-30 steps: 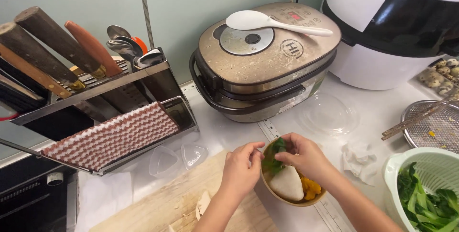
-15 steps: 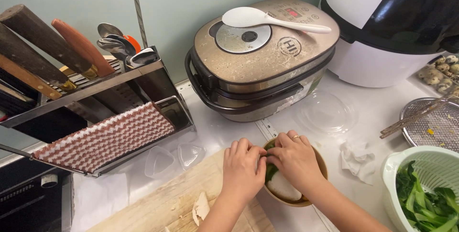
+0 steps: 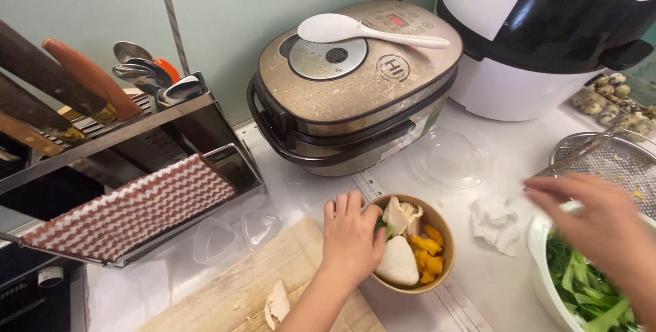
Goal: The person slices cooked chicken on a wooden cutting board and then carefully arranges the chicken slices, pumpkin pieces, a white food block, and green vegetables into a bowl.
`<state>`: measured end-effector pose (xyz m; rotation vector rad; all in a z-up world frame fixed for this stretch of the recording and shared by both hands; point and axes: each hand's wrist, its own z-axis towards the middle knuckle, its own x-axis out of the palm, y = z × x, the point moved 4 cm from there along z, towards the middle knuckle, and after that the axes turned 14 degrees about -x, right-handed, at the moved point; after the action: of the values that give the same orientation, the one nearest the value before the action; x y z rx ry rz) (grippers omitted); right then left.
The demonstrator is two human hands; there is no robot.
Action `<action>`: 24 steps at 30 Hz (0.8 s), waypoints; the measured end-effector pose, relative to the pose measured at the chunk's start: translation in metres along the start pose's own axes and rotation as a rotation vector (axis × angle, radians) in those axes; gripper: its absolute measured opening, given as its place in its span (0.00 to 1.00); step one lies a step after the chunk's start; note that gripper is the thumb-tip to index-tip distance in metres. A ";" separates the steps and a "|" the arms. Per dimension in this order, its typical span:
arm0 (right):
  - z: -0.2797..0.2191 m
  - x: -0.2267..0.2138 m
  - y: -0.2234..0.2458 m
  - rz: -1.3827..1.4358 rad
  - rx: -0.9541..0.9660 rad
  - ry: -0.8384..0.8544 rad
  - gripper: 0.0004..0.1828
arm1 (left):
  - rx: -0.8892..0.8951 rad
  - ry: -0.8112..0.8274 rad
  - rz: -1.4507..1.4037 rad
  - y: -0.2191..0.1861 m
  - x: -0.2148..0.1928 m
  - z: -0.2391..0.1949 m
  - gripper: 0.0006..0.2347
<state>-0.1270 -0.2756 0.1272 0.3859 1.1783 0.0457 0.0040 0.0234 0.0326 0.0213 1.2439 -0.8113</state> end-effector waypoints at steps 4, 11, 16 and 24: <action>-0.098 0.057 -0.248 0.061 0.308 0.072 0.22 | -0.118 0.217 0.118 -0.002 0.016 0.010 0.21; -0.111 0.057 -0.178 -0.272 0.343 0.473 0.56 | -0.122 0.160 0.237 0.000 0.032 0.012 0.08; -0.094 0.070 -0.135 -0.499 0.443 0.624 0.44 | -0.107 0.063 0.080 0.000 0.020 0.004 0.07; -0.105 0.058 -0.209 0.481 0.664 0.098 0.22 | -0.217 0.015 -0.089 0.028 -0.017 -0.013 0.04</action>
<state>-0.2342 -0.4284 -0.0253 1.2607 1.1541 0.0911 0.0074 0.0588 0.0307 -0.2054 1.3494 -0.7498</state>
